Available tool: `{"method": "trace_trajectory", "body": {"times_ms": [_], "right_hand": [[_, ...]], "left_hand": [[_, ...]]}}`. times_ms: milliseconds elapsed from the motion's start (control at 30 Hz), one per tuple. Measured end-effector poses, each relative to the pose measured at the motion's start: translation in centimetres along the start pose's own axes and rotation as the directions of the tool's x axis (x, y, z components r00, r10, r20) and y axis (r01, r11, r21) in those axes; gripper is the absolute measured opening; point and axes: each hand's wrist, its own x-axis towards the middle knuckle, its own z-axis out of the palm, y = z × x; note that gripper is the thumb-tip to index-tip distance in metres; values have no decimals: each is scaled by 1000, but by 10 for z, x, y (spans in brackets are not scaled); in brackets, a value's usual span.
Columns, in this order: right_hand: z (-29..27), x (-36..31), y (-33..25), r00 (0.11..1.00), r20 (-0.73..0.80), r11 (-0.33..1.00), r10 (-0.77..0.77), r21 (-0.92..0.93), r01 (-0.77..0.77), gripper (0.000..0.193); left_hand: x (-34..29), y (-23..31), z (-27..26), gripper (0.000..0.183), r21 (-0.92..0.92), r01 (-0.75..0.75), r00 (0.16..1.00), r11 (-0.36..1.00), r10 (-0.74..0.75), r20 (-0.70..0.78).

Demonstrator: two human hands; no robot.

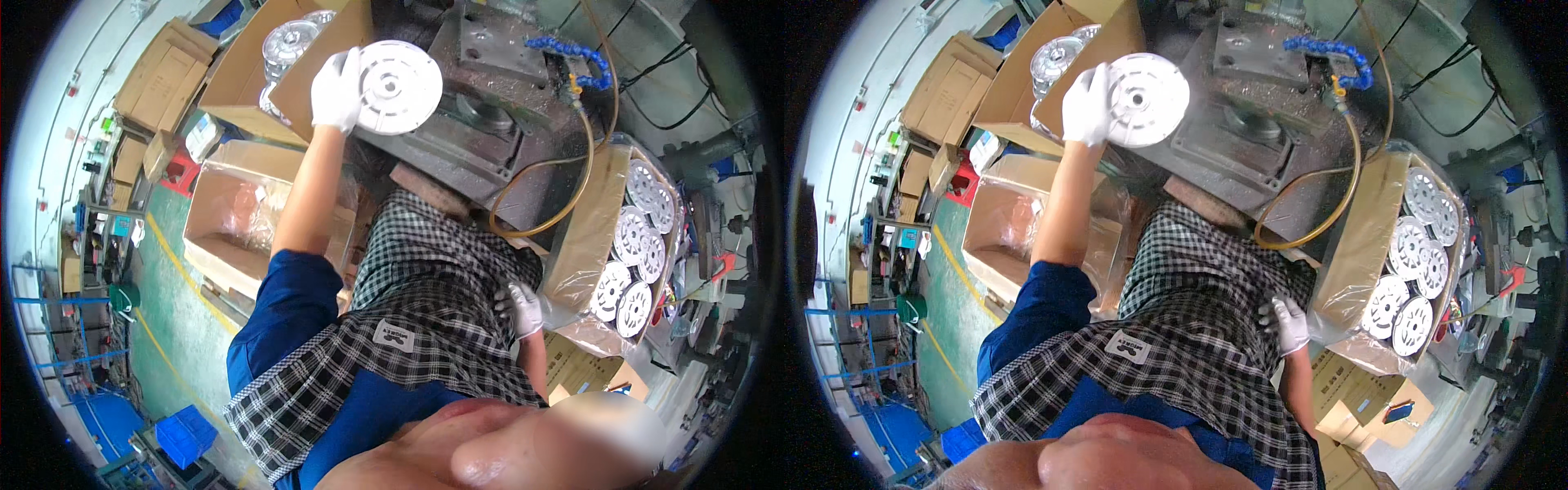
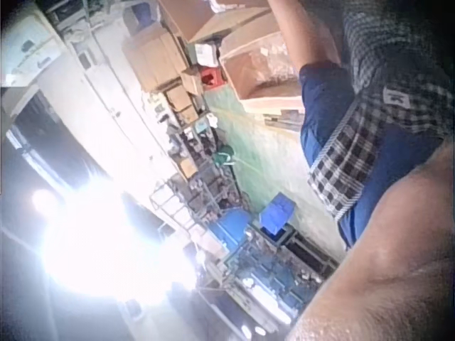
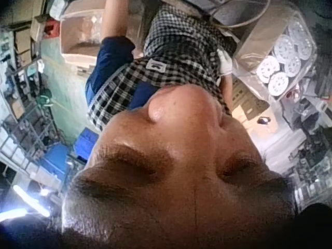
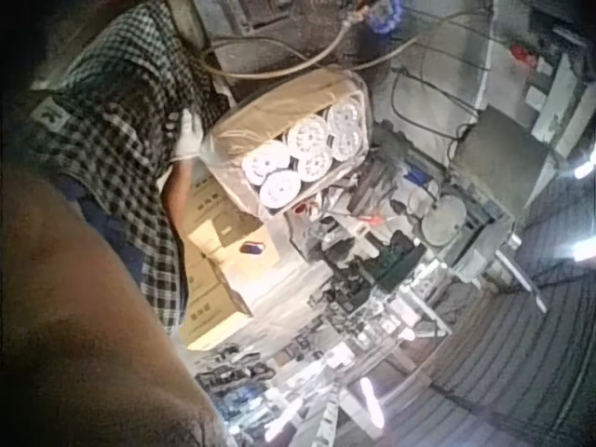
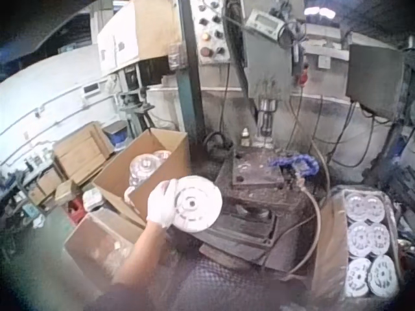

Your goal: Picking up metal discs, inspecting them, and packing them into a lined cardboard box.

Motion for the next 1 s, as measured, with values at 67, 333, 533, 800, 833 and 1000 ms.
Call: {"method": "trace_trajectory", "body": {"times_ms": [67, 333, 533, 800, 833, 1000], "right_hand": [[32, -26, -48, 936, -27, 869, -350, -383, 314, 36], [121, -29, -168, 458, 584, -109, -671, -688, 717, 35], [57, -37, -151, 588, 422, 146, -690, -714, 684, 23], [-145, -121, -142, 781, -483, 906, -396, -346, 245, 37], [-164, -126, -137, 805, -518, 949, -290, -262, 173, 38], [-190, -96, -107, 806, -517, 957, -289, -186, 224, 37]], "left_hand": [[-28, -14, 1, 36, -123, -122, 982, 985, 138, 130], [-172, -47, 8, 45, -110, 964, 134, 241, -86, 987], [-185, 6, 36, 83, -66, 792, 86, 606, -4, 996], [-173, -7, 32, 71, 1, 822, 70, 569, -104, 992], [-174, -8, 35, 71, 3, 820, 66, 572, -99, 993], [-179, 0, 34, 64, 15, 781, 60, 624, -98, 993]]}}
